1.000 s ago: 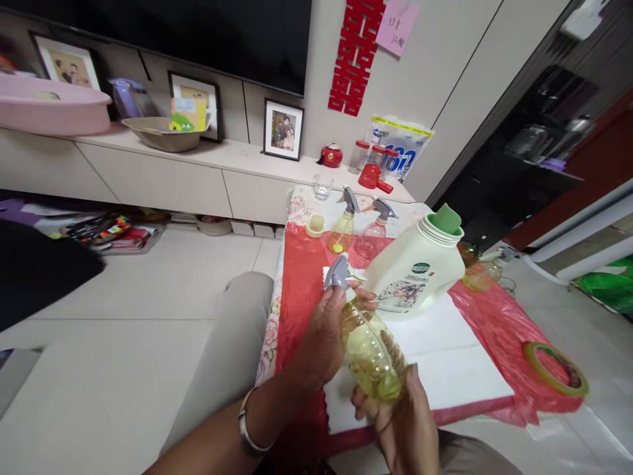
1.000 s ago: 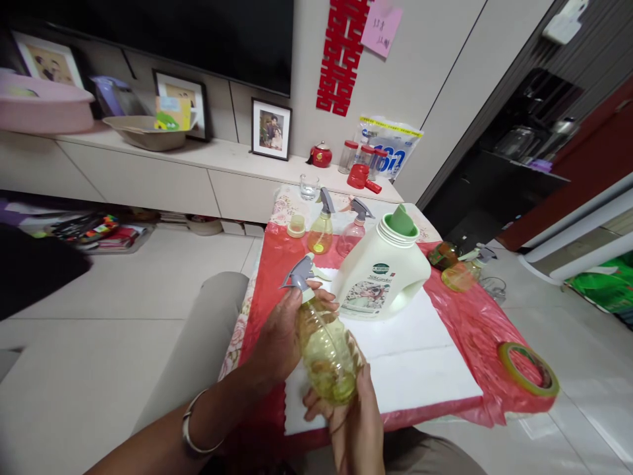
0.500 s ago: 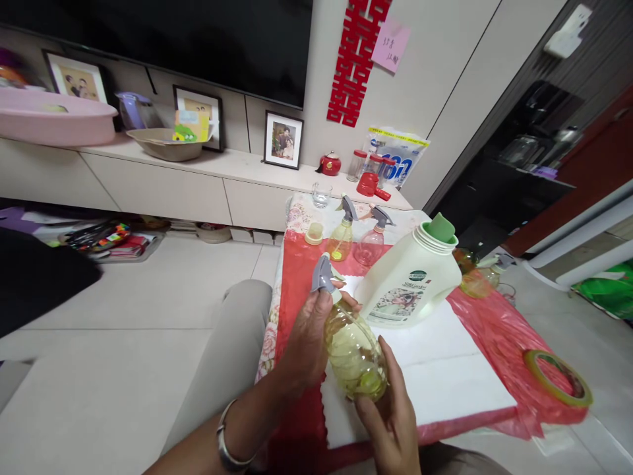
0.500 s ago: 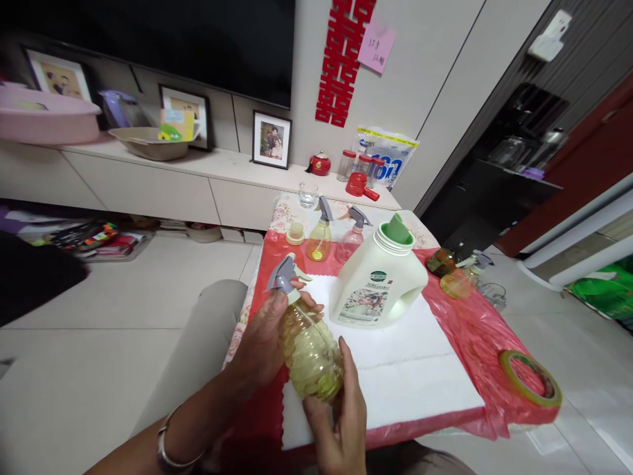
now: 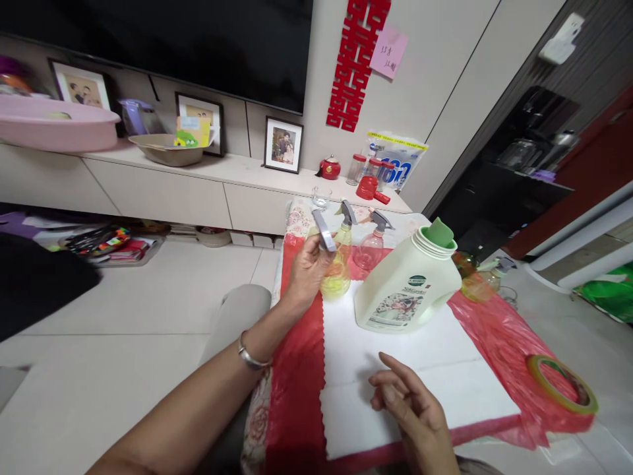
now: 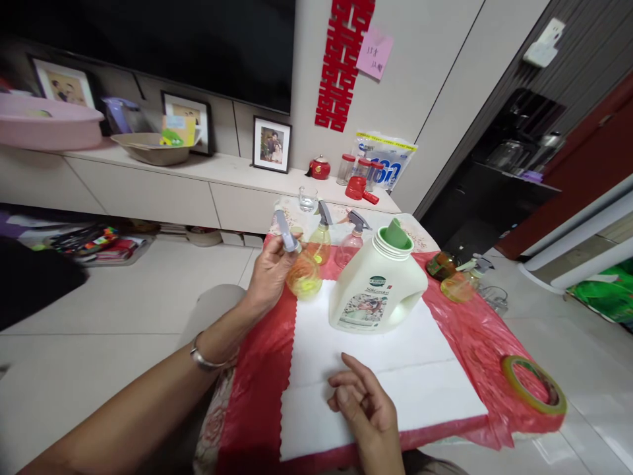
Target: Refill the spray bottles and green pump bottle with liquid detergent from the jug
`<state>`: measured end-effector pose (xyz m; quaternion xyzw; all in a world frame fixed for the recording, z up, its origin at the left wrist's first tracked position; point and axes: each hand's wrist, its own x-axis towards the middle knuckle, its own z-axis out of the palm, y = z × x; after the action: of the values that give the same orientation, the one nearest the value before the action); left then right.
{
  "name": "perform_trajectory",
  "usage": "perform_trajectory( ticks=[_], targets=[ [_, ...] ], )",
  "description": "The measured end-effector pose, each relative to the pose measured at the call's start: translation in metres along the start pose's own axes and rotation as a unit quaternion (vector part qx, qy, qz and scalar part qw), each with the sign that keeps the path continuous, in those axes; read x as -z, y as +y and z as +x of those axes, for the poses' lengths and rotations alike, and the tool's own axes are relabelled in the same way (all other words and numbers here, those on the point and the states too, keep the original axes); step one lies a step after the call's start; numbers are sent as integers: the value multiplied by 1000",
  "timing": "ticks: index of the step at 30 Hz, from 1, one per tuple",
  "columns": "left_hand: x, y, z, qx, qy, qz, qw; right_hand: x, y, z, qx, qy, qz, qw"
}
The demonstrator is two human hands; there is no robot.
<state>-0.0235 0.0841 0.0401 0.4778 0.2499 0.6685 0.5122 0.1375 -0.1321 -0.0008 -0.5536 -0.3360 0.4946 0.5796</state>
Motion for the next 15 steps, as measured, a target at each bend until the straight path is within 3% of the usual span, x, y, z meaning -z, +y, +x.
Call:
perform_trajectory(
  ticks=[4, 8, 12, 15],
  targets=[
    [-5, -33, 23, -17, -25, 68, 997, 27, -7, 4, 22, 58, -39, 997],
    [-4, -63, 28, -8, -31, 117, 993, 73, -14, 20, 58, 117, -76, 988],
    [1, -77, 24, 15, -29, 177, 984, 125, -26, 49, 61, 179, -101, 977],
    [5, -80, 20, -1, -28, 231, 973, 155, -34, 79, 105, 257, -153, 949]
  ],
)
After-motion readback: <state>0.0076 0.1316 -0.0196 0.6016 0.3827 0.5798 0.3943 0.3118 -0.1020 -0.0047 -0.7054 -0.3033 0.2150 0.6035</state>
